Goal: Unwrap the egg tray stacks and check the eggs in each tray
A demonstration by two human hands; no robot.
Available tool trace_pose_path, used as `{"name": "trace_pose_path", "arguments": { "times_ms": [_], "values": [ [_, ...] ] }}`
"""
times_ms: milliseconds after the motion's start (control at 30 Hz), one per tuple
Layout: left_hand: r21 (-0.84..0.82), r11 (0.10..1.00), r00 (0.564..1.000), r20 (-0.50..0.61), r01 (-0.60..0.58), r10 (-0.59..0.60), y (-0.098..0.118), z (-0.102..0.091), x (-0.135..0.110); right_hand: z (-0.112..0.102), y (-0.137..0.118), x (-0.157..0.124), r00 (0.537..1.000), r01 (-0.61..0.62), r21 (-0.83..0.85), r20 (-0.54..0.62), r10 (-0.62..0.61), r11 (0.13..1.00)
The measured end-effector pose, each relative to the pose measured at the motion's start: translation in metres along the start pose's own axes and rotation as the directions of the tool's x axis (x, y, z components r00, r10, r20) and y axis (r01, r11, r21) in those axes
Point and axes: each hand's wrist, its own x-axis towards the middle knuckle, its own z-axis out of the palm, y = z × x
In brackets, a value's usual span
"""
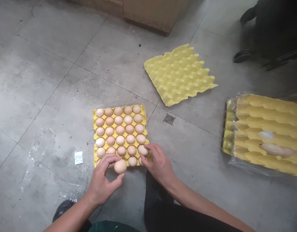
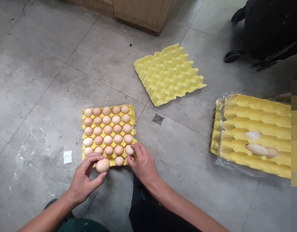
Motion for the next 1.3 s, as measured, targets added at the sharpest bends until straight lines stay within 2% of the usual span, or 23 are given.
{"name": "trace_pose_path", "arguments": {
  "times_ms": [133,233,300,367,467,533,600,667,767,833,900,967,1067,1167,1300],
  "values": [
    [0.243,0.969,0.997,0.061,-0.050,0.036,-0.005,-0.001,0.001,-0.004,0.001,0.000,0.998,-0.060,0.134,-0.010,0.062,0.989],
    [0.424,0.882,0.978,0.137,-0.204,0.160,-0.014,0.005,0.000,-0.008,0.000,0.002,0.982,-0.186,0.290,0.026,0.186,0.939],
    [0.507,0.811,0.956,0.177,-0.292,0.233,-0.020,0.012,-0.002,-0.012,0.001,0.005,0.950,-0.307,0.454,0.095,0.298,0.836],
    [0.564,0.761,0.947,0.196,-0.321,0.254,-0.023,0.017,-0.002,-0.017,0.004,0.006,0.912,-0.400,0.632,0.202,0.357,0.664],
    [0.635,0.699,0.944,0.210,-0.330,0.255,-0.024,0.023,-0.001,-0.024,0.009,0.006,0.904,-0.415,0.798,0.307,0.297,0.437],
    [0.653,0.670,0.935,0.231,-0.353,0.268,-0.024,0.025,0.001,-0.028,0.010,0.007,0.913,-0.403,0.829,0.335,0.233,0.388],
    [0.645,0.673,0.932,0.220,-0.361,0.289,-0.023,0.024,0.002,-0.030,0.009,0.008,0.921,-0.390,0.802,0.347,0.179,0.453],
    [0.626,0.703,0.937,0.150,-0.337,0.315,-0.021,0.021,0.003,-0.031,0.008,0.009,0.942,-0.322,0.726,0.309,0.130,0.608],
    [0.585,0.757,0.938,0.015,-0.290,0.347,-0.016,0.007,0.008,-0.026,0.011,0.010,0.985,-0.071,0.546,0.169,-0.026,0.835],
    [0.564,0.775,0.932,-0.024,-0.285,0.361,-0.014,-0.006,0.014,-0.021,0.015,0.010,0.983,0.095,0.419,0.104,-0.151,0.903],
    [0.579,0.771,0.933,-0.050,-0.265,0.358,-0.014,-0.022,0.022,-0.017,0.020,0.010,0.969,0.182,0.336,0.099,-0.227,0.924],
    [0.641,0.736,0.940,-0.068,-0.217,0.336,-0.018,-0.036,0.029,-0.014,0.024,0.011,0.963,0.197,0.283,0.125,-0.240,0.938],
    [0.736,0.661,0.973,-0.013,-0.147,0.231,-0.028,-0.049,0.035,-0.012,0.027,0.013,0.957,0.206,0.217,0.157,-0.243,0.954],
    [0.782,0.614,0.994,0.062,-0.105,0.091,-0.036,-0.051,0.034,-0.016,0.024,0.016,0.946,0.221,0.147,0.209,-0.249,0.964],
    [0.786,0.615,0.998,0.056,-0.067,0.038,-0.039,-0.046,0.030,-0.024,0.008,0.022,0.950,0.245,0.035,0.193,-0.247,0.969]
  ]
}}
